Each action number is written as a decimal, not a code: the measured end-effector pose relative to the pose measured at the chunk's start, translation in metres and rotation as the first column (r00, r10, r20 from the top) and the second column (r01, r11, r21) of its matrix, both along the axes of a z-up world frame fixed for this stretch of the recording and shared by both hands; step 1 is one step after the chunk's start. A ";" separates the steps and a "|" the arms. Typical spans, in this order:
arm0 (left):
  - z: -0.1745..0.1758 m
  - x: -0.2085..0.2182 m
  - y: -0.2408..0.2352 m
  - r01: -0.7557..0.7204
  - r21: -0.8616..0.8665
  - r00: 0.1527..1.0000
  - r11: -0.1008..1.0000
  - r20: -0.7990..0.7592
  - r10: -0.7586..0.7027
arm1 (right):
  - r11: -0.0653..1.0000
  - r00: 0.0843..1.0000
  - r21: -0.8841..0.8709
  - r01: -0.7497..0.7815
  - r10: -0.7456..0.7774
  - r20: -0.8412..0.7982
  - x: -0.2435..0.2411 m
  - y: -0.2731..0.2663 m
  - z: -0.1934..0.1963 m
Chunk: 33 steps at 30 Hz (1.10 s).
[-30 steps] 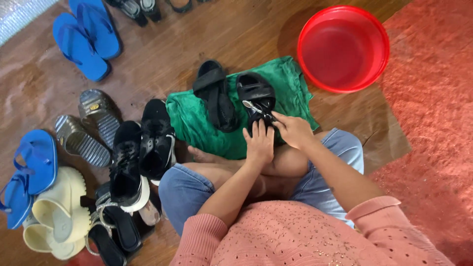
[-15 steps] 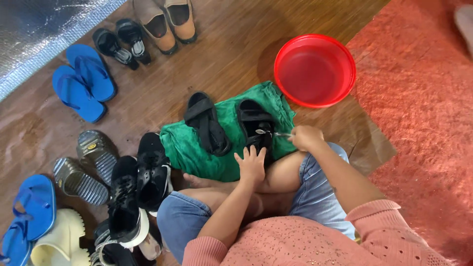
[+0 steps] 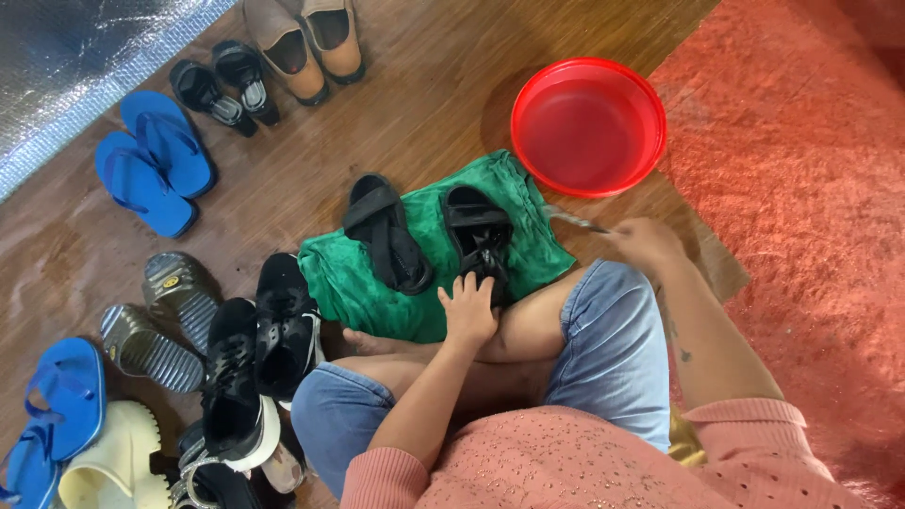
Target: The person sits on the floor and cleans a pair of black sandals using a green cloth. They wipe the sandals thoroughly, turning them over to clean different parts, while a red bucket of water sits nearby.
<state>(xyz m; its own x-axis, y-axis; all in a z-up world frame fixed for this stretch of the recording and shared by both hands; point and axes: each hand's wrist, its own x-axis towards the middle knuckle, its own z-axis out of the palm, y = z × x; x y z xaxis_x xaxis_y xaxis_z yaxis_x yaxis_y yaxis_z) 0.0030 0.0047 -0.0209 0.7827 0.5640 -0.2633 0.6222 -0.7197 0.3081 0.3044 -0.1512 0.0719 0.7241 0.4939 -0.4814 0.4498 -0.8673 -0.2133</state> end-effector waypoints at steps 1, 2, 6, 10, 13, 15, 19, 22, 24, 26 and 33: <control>-0.004 0.000 0.000 -0.002 -0.001 1.000 1.000 0.000 0.002 | 1.000 1.000 -0.001 -0.002 0.002 0.000 0.011 -0.018 -0.023; -0.008 0.000 0.000 -0.017 -0.007 0.999 1.000 0.027 0.018 | 0.999 0.998 0.003 -0.036 0.035 0.054 0.023 -0.036 -0.045; -0.009 -0.002 0.002 -0.095 -0.062 0.988 0.994 0.117 0.102 | 0.994 0.995 -0.061 0.095 -0.092 0.048 0.064 -0.107 -0.149; 0.015 -0.004 0.004 -0.167 -0.087 0.971 0.982 0.158 0.179 | 0.972 0.988 -0.183 0.148 -0.154 -0.017 0.016 -0.092 -0.083; 0.024 -0.002 0.006 -0.157 -0.119 0.981 0.980 0.099 0.169 | 0.994 0.992 0.004 0.114 -0.113 -0.060 -0.004 -0.041 -0.025; 0.028 -0.001 0.006 -0.164 -0.176 0.985 0.971 0.027 0.172 | 0.973 0.991 0.226 0.044 -0.014 -0.129 -0.006 0.002 -0.012; -0.007 0.014 0.020 -0.186 -0.176 0.982 0.967 0.000 0.189 | 0.947 0.981 0.316 -0.056 0.110 -0.157 -0.016 0.077 -0.041; -0.047 0.020 0.041 -0.337 -0.114 0.885 0.935 0.299 0.356 | 0.924 0.980 0.369 0.101 -0.030 -0.194 -0.010 0.112 -0.100; -0.055 0.012 0.057 -0.346 -0.110 0.869 0.932 0.336 0.362 | 0.993 0.973 0.020 -0.119 0.121 -0.195 -0.017 0.119 -0.113; -0.064 0.018 0.053 -0.371 -0.172 0.857 0.912 0.315 0.408 | 0.979 0.971 -0.030 -0.200 0.193 -0.142 -0.036 0.121 -0.087; -0.005 0.016 0.024 -0.123 -0.004 0.960 0.992 0.253 0.120 | 0.934 0.972 0.348 0.078 0.007 -0.235 -0.041 0.107 -0.106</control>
